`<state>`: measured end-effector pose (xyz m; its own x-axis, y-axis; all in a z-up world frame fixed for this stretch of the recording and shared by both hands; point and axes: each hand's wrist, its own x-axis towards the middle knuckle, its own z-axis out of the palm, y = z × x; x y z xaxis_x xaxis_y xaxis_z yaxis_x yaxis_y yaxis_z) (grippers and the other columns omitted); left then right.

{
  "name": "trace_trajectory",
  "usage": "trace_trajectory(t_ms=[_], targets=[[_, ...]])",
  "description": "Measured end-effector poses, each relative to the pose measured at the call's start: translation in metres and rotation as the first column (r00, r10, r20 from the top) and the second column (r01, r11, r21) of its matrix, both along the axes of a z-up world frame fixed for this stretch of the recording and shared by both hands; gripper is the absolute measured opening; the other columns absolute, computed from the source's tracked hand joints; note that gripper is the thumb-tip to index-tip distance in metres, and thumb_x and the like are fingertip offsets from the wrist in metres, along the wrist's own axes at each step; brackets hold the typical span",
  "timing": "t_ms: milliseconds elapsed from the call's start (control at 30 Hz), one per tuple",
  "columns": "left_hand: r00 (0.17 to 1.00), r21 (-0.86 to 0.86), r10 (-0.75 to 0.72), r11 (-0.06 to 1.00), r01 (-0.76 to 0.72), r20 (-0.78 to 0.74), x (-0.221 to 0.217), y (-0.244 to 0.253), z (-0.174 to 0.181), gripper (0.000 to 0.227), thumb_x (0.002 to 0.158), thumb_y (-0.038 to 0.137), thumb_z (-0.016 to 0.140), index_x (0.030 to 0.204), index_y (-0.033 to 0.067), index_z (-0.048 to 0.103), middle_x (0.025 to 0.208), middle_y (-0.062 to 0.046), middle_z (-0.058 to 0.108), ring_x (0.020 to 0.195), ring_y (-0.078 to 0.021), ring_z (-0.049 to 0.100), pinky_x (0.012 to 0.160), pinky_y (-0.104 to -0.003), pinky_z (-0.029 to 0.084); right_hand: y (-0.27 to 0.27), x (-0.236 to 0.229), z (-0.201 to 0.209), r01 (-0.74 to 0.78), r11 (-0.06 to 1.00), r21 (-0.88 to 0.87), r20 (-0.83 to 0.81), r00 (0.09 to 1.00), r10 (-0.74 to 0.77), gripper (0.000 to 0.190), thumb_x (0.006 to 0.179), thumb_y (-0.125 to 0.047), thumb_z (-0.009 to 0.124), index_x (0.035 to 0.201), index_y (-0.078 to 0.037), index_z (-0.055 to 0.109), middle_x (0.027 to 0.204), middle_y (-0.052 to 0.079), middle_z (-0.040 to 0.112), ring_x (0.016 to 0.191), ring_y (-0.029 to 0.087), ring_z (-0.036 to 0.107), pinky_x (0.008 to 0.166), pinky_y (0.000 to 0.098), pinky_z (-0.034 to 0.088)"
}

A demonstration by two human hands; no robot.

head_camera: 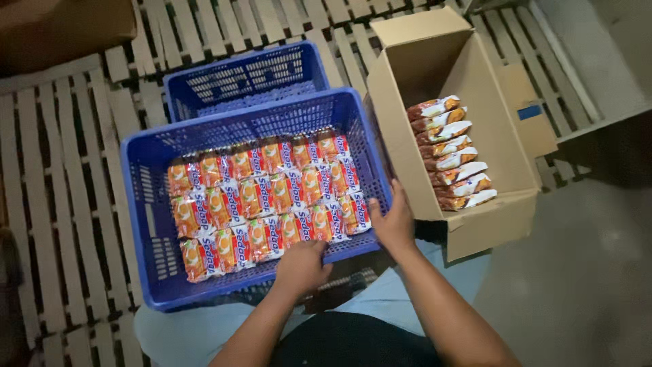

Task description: The person transfers packets of instant noodles from a blue plastic basket into a cardboard box. They pick up the packets one by one and place them neatly in rows inside the box.

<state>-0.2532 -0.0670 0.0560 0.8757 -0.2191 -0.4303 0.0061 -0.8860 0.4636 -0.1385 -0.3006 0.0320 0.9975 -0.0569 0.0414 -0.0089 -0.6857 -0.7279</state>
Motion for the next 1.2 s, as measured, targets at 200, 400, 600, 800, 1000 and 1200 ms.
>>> trace_trajectory(t_ms=[200, 400, 600, 800, 1000, 1200], targets=[[0.999, -0.013, -0.005, 1.0, 0.005, -0.053, 0.007, 0.0, 0.009, 0.061, 0.089, 0.05, 0.073, 0.134, 0.0083, 0.072, 0.119, -0.021, 0.076, 0.116, -0.0463, 0.072, 0.093, -0.056, 0.057, -0.012, 0.003, -0.016, 0.076, 0.997, 0.017, -0.122, 0.99, -0.073, 0.072, 0.095, -0.026, 0.078, 0.161, -0.011, 0.052, 0.128, 0.034, 0.074, 0.123, 0.051, 0.07, 0.099, 0.0604, 0.057], [0.996, -0.003, 0.002, 1.0, -0.002, -0.088, 0.011, -0.003, 0.006, 0.058, 0.088, 0.049, 0.074, 0.129, 0.0096, 0.073, 0.115, -0.02, 0.077, 0.111, -0.0453, 0.074, 0.09, -0.057, 0.058, -0.011, 0.001, -0.016, 0.072, 0.996, 0.061, -0.103, 0.992, -0.065, 0.069, 0.098, -0.024, 0.076, 0.161, -0.009, 0.051, 0.123, 0.033, 0.076, 0.119, 0.052, 0.071, 0.095, 0.0614, 0.058], [0.971, -0.23, -0.048, 0.973, -0.007, -0.234, 0.027, 0.009, 0.023, 0.073, 0.083, 0.057, 0.076, 0.128, 0.0006, 0.074, 0.121, -0.031, 0.076, 0.115, -0.0565, 0.071, 0.096, -0.065, 0.056, -0.007, -0.001, -0.01, 0.049, 0.998, -0.032, -0.089, 0.995, -0.051, 0.074, 0.1, -0.024, 0.077, 0.166, -0.01, 0.046, 0.132, 0.039, 0.07, 0.12, 0.054, 0.069, 0.095, 0.0654, 0.056], [0.886, -0.273, 0.008, 0.95, -0.152, -0.464, 0.074, 0.053, 0.041, 0.071, 0.095, 0.064, 0.066, 0.14, 0.0095, 0.071, 0.114, -0.027, 0.081, 0.122, -0.0523, 0.072, 0.105, -0.062, 0.054, -0.007, 0.004, -0.002, 0.074, 0.997, -0.009, -0.207, 0.976, -0.074, 0.07, 0.107, -0.029, 0.069, 0.167, -0.003, 0.044, 0.137, 0.04, 0.067, 0.126, 0.058, 0.064, 0.102, 0.0674, 0.054], [0.959, -0.206, 0.175, 0.953, -0.222, -0.225, 0.117, 0.071, -0.035, 0.049, 0.098, 0.043, 0.067, 0.131, 0.0071, 0.074, 0.105, -0.026, 0.08, 0.113, -0.0494, 0.076, 0.098, -0.06, 0.058, -0.013, 0.0, -0.013, 0.104, 0.991, -0.08, -0.242, 0.963, -0.121, 0.068, 0.11, -0.037, 0.068, 0.169, -0.011, 0.046, 0.139, 0.032, 0.069, 0.131, 0.051, 0.063, 0.107, 0.0634, 0.053], [0.965, 0.132, 0.012, 0.99, -0.049, 0.263, 0.187, 0.061, -0.095, 0.064, 0.088, 0.053, 0.08, 0.138, 0.0144, 0.069, 0.123, -0.016, 0.073, 0.118, -0.0447, 0.071, 0.097, -0.054, 0.058, 0.007, -0.003, 0.008, 0.04, 0.997, -0.065, -0.099, 0.994, -0.047, 0.061, 0.109, -0.025, 0.069, 0.161, 0.001, 0.052, 0.136, 0.04, 0.067, 0.122, 0.06, 0.065, 0.098, 0.066, 0.054]])
